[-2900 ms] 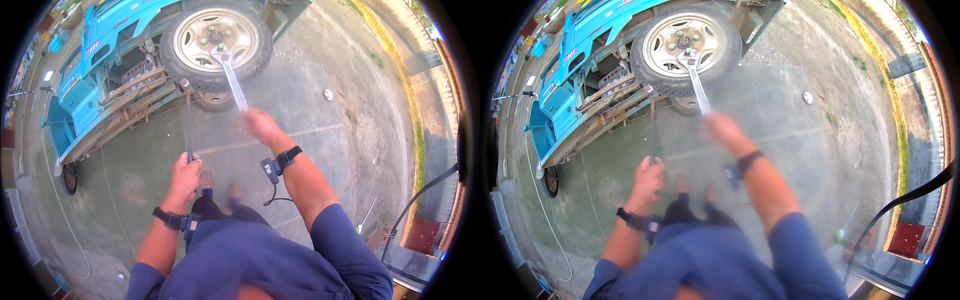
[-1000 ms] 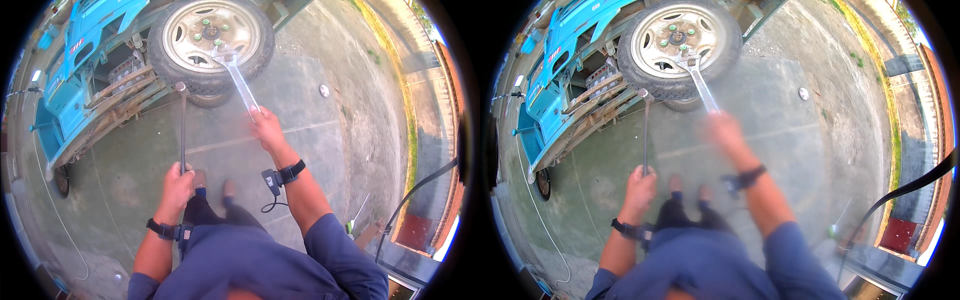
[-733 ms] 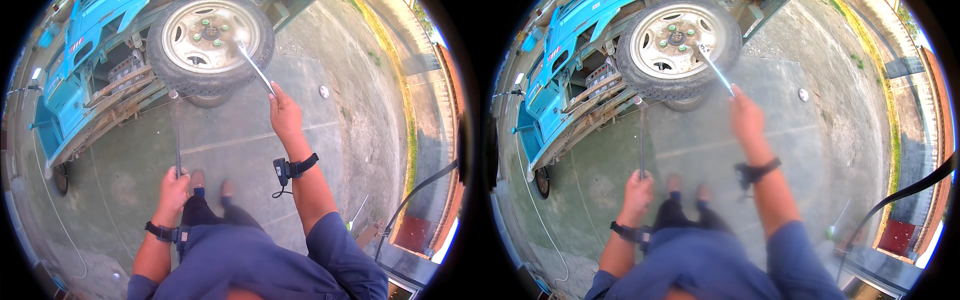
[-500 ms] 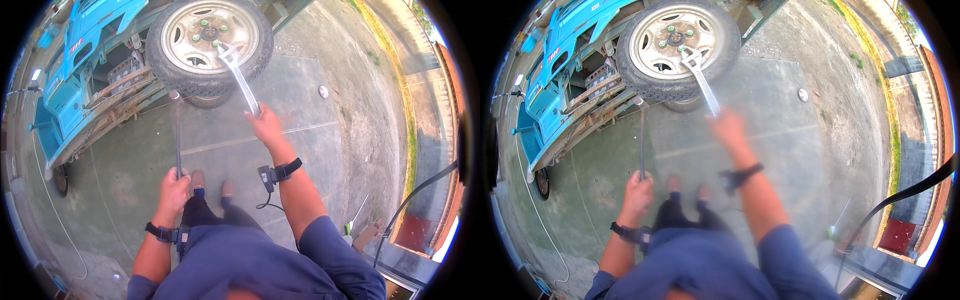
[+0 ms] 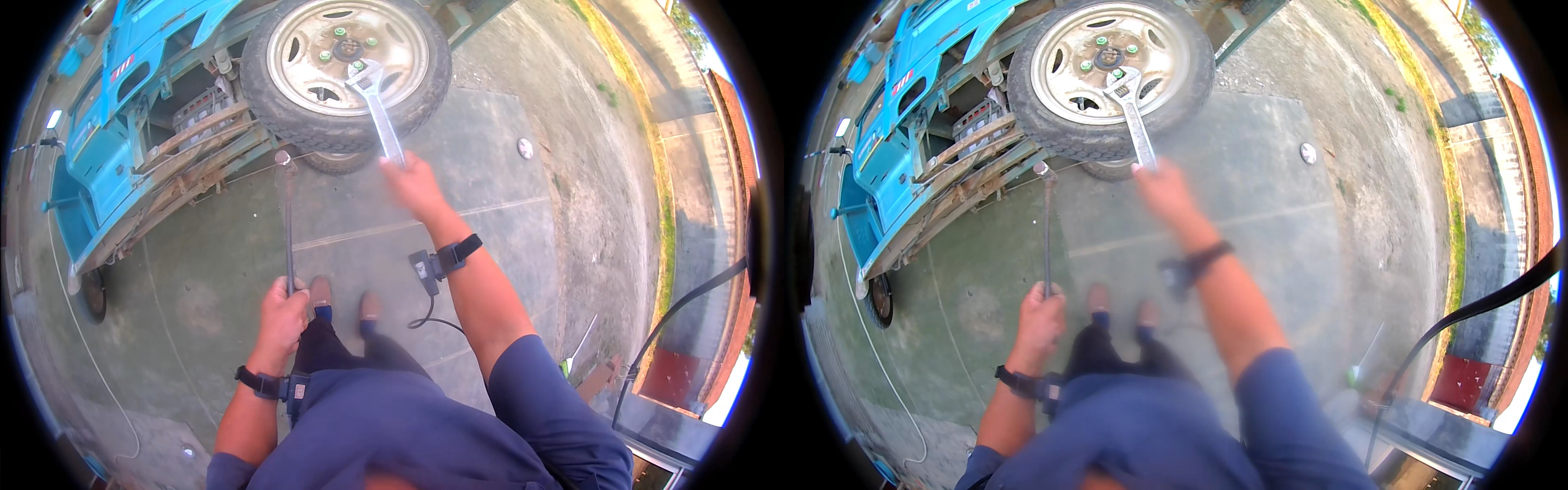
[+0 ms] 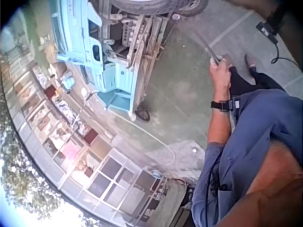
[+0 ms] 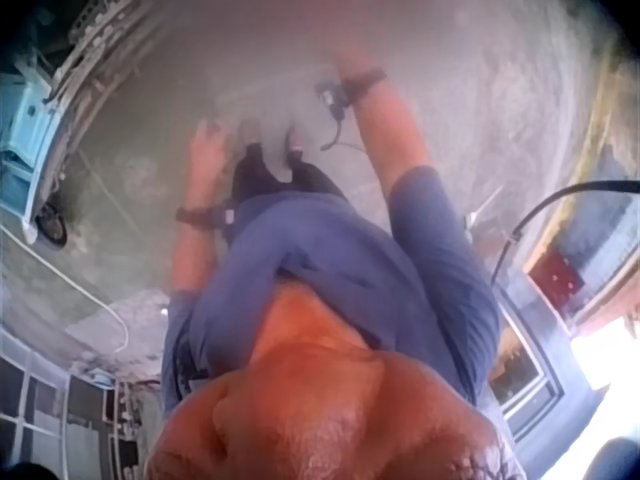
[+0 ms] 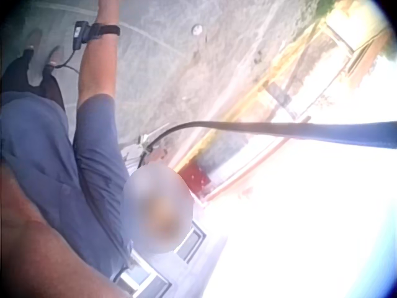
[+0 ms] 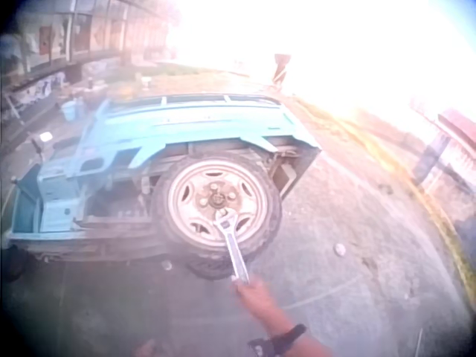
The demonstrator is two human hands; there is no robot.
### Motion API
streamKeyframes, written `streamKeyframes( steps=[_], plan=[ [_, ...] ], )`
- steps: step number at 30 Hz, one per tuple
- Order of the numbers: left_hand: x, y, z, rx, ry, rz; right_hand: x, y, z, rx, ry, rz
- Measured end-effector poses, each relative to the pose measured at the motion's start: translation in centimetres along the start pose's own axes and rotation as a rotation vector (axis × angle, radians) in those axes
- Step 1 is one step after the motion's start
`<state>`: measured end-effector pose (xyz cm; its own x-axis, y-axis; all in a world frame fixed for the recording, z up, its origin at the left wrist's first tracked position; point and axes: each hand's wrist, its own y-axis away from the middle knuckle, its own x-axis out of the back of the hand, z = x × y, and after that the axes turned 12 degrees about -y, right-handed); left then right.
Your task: The person removes a wheel cover by hand and using a screwdriver, then uses an adjustable wrench to loosen the lug nuts on a wheel of a small blue truck.
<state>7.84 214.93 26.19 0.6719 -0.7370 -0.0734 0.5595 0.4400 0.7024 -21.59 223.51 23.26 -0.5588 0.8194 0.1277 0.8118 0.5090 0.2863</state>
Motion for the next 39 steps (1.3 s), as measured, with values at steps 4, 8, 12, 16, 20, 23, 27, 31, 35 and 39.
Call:
streamKeyframes(
  steps=[4,8,12,16,20,23,27,31,35,39],
  plan=[
    [0.4,-0.2,0.5,-0.014,-0.028,0.007,1.6,-1.2,-0.8,-0.083,-0.022,-0.077],
    [0.5,-0.6,1.0,-0.013,-0.02,-0.004,2.6,-1.9,-0.8,-0.072,-0.014,-0.14],
    [0.5,-1.0,1.0,-0.056,0.017,-0.016,3.6,-2.7,-1.3,-0.119,0.033,-0.162],
    [0.4,-0.9,2.3,-0.058,-0.047,0.016,5.4,-3.9,-2.0,-0.19,0.06,-0.227],
    [-0.6,-1.9,2.4,-0.07,-0.01,-0.007,7.9,-5.7,-2.3,-0.209,0.211,-0.273],
    [-2.8,-2.2,2.0,-0.049,-0.057,-0.029,9.1,-7.7,-3.1,-0.209,0.337,-0.368],
    [-6.7,-1.2,1.9,0.015,-0.063,-0.129,8.8,-8.6,-5.5,-0.202,0.379,-0.484],
    [-11.6,0.1,1.9,0.032,-0.047,-0.138,8.9,-10.5,-6.8,-0.099,0.642,-0.668],
    [-14.5,1.0,0.2,0.045,0.075,-0.036,9.0,-12.8,-6.6,0.366,0.959,-0.774],
    [-15.5,2.3,-1.4,0.049,0.249,0.103,8.4,-13.5,-9.6,0.794,1.143,-0.69]
  ],
)
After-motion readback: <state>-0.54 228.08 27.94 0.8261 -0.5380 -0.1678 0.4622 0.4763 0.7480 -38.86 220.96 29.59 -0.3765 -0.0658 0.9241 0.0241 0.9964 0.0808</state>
